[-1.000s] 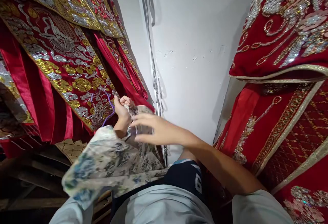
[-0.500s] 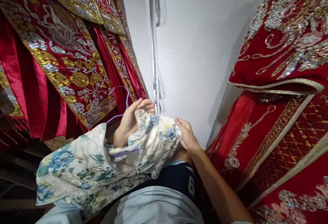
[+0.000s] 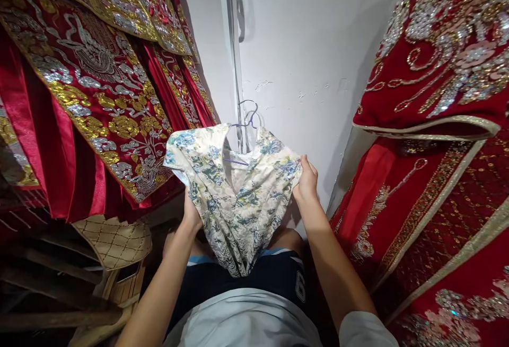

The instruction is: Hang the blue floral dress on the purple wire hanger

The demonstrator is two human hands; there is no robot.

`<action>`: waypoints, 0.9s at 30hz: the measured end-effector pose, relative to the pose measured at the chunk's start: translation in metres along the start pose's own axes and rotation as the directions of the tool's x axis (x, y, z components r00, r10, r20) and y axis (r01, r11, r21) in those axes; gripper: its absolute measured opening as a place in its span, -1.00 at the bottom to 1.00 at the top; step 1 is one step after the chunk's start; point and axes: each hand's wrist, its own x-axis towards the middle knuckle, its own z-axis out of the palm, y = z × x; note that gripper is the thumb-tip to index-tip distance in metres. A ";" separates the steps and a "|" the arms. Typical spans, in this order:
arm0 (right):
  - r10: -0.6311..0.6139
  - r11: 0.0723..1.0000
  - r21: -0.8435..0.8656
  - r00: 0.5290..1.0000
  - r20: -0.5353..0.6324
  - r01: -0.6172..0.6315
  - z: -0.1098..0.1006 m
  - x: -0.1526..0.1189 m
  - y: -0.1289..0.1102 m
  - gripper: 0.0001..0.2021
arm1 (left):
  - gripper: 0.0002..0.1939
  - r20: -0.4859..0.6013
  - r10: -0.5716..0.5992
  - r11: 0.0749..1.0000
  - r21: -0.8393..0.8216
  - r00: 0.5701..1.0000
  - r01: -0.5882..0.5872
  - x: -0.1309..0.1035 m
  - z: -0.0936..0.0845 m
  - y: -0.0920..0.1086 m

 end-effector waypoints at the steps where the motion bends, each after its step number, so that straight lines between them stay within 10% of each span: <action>1: 0.006 0.999 -0.038 1.000 -0.007 -0.006 0.003 -0.003 0.002 -0.69 | -0.35 -0.082 0.014 0.999 0.037 0.997 -0.011 -0.006 -0.006 -0.010; 5: -0.040 0.969 -0.248 0.995 -0.095 0.015 0.002 -0.016 0.006 -0.64 | -0.34 -0.298 0.096 0.963 0.270 0.950 -0.012 -0.033 -0.031 -0.054; 12: -0.176 0.912 -0.377 0.984 -0.005 0.162 -0.045 -0.034 0.014 -0.57 | -0.43 -0.196 0.063 0.899 0.436 0.979 0.029 -0.077 -0.046 -0.098; 18: -0.403 0.774 -0.618 0.862 -0.307 0.141 -0.086 -0.081 0.055 -0.58 | -0.43 -0.251 0.095 0.882 0.469 0.963 0.036 -0.091 -0.040 -0.108; 22: 0.061 0.732 -0.678 0.983 0.170 0.072 -0.059 -0.106 0.072 -0.61 | -0.47 -0.197 0.073 0.886 0.463 0.978 0.027 -0.103 -0.026 -0.111; 25: 0.471 0.640 -0.767 0.768 0.435 0.043 -0.037 -0.116 0.080 -0.60 | -0.44 -0.138 0.099 0.885 0.465 0.985 -0.024 -0.109 -0.017 -0.113; 27: 0.501 0.629 -0.775 0.731 0.464 0.060 -0.032 -0.120 0.085 -0.58 | -0.43 -0.106 0.097 0.884 0.465 0.990 -0.037 -0.110 -0.016 -0.113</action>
